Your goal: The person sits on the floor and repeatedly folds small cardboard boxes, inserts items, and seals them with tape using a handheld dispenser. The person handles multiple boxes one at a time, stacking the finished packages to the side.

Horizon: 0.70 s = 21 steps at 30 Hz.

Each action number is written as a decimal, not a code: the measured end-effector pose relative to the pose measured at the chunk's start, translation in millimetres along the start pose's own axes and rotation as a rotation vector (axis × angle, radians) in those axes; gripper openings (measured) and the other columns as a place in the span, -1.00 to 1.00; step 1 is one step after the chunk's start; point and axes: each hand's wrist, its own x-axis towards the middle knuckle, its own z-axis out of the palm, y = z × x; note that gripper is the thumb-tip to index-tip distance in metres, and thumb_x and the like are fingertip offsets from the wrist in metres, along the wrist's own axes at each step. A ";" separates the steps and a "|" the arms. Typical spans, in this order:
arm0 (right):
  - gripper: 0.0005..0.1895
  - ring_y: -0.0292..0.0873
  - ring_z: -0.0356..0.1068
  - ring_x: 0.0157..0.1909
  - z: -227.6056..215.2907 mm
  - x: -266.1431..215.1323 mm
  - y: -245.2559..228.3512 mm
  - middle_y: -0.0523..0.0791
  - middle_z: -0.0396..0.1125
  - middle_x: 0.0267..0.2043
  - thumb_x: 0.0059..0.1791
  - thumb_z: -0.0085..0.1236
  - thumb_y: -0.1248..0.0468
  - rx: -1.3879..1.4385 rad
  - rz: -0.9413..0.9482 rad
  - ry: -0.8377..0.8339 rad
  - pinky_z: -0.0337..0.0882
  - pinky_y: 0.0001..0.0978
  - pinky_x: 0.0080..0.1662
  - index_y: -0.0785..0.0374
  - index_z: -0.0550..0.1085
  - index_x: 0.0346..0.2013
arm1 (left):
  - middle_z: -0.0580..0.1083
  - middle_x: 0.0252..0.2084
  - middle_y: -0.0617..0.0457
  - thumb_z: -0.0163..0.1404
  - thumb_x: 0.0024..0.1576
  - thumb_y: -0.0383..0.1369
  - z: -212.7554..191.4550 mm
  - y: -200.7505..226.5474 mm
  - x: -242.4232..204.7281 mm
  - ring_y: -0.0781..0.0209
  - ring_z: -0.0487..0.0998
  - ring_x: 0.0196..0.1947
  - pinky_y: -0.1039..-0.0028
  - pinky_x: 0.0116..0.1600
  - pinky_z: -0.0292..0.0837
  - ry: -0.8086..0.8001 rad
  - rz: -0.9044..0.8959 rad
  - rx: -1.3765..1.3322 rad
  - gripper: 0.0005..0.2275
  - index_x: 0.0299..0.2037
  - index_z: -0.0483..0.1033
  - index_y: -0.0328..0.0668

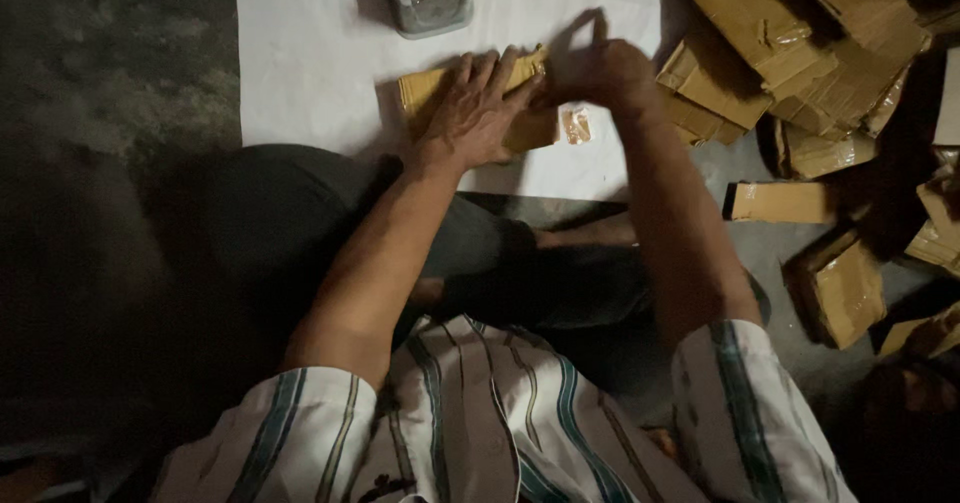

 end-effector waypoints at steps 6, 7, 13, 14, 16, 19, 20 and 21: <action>0.01 0.10 0.35 -0.07 -18.1 -76.7 5.6 0.15 0.33 -0.02 -0.13 0.34 -0.18 0.250 0.278 0.264 0.38 -0.11 -0.10 0.46 0.19 0.33 | 0.07 0.41 -0.24 0.41 -0.31 0.06 -5.6 0.7 2.3 -0.21 0.12 0.37 -0.04 0.42 -0.05 0.005 -0.015 0.015 0.14 0.48 -0.03 -0.06; -0.04 0.12 0.27 0.03 -10.9 -95.4 -14.8 0.16 0.27 0.07 -0.08 0.26 -0.14 0.359 0.315 0.301 0.31 -0.11 -0.02 0.46 0.17 0.36 | 0.12 0.39 -0.21 0.40 -0.27 0.03 -4.1 0.7 1.9 -0.17 0.16 0.36 -0.01 0.41 0.00 -0.039 -0.037 0.038 0.13 0.49 -0.04 -0.16; -0.29 0.20 -0.17 0.57 29.2 -131.0 -115.1 0.21 -0.10 0.54 0.18 -0.11 0.01 0.812 0.212 0.264 -0.05 -0.09 0.45 0.42 0.04 0.47 | 0.29 0.23 -0.21 0.23 -0.03 -0.24 2.8 3.6 5.4 -0.11 0.32 0.21 0.06 0.28 0.16 0.201 -0.050 0.057 -0.07 0.50 -0.10 -0.30; -0.29 0.20 -0.21 0.61 30.5 -125.4 -117.1 0.22 -0.13 0.57 0.19 -0.11 0.00 0.836 0.171 0.301 -0.09 -0.10 0.49 0.42 0.04 0.48 | 0.30 0.22 -0.24 0.22 -0.06 -0.23 0.9 2.4 5.9 -0.13 0.31 0.20 0.05 0.27 0.15 0.169 -0.068 0.012 -0.06 0.49 -0.13 -0.29; -0.27 0.17 -0.23 0.65 28.3 -111.2 -106.8 0.20 -0.17 0.61 0.20 -0.11 -0.02 0.967 0.107 0.331 -0.12 -0.13 0.54 0.40 0.02 0.50 | 0.32 0.22 -0.19 0.18 -0.01 -0.34 -5.0 0.1 7.2 -0.09 0.32 0.22 0.11 0.28 0.17 0.156 -0.045 0.009 -0.07 0.55 -0.16 -0.26; -0.25 0.13 -0.22 0.65 25.2 -97.2 -94.3 0.17 -0.19 0.63 0.18 -0.16 -0.05 1.210 0.056 0.294 -0.15 -0.16 0.54 0.34 -0.02 0.52 | 0.31 0.22 -0.19 0.16 -0.04 -0.37 -15.3 -0.5 9.2 -0.09 0.32 0.22 0.14 0.29 0.15 0.030 -0.079 0.008 -0.04 0.55 -0.22 -0.20; -0.25 0.13 -0.25 0.66 24.0 -95.1 -91.5 0.16 -0.21 0.63 0.19 -0.18 -0.06 1.232 0.057 0.285 -0.17 -0.16 0.54 0.33 -0.02 0.53 | 0.30 0.22 -0.20 0.17 -0.07 -0.36 -18.4 1.1 10.8 -0.10 0.31 0.21 0.14 0.30 0.14 -0.030 -0.096 0.010 -0.02 0.55 -0.24 -0.18; -0.26 0.13 -0.28 0.66 22.8 -94.8 -89.9 0.15 -0.24 0.63 0.19 -0.20 -0.06 1.254 0.057 0.277 -0.19 -0.16 0.54 0.31 -0.03 0.54 | 0.31 0.21 -0.19 0.17 -0.10 -0.37 -20.8 2.1 10.9 -0.09 0.31 0.21 0.14 0.29 0.15 0.022 -0.088 0.009 -0.01 0.54 -0.24 -0.19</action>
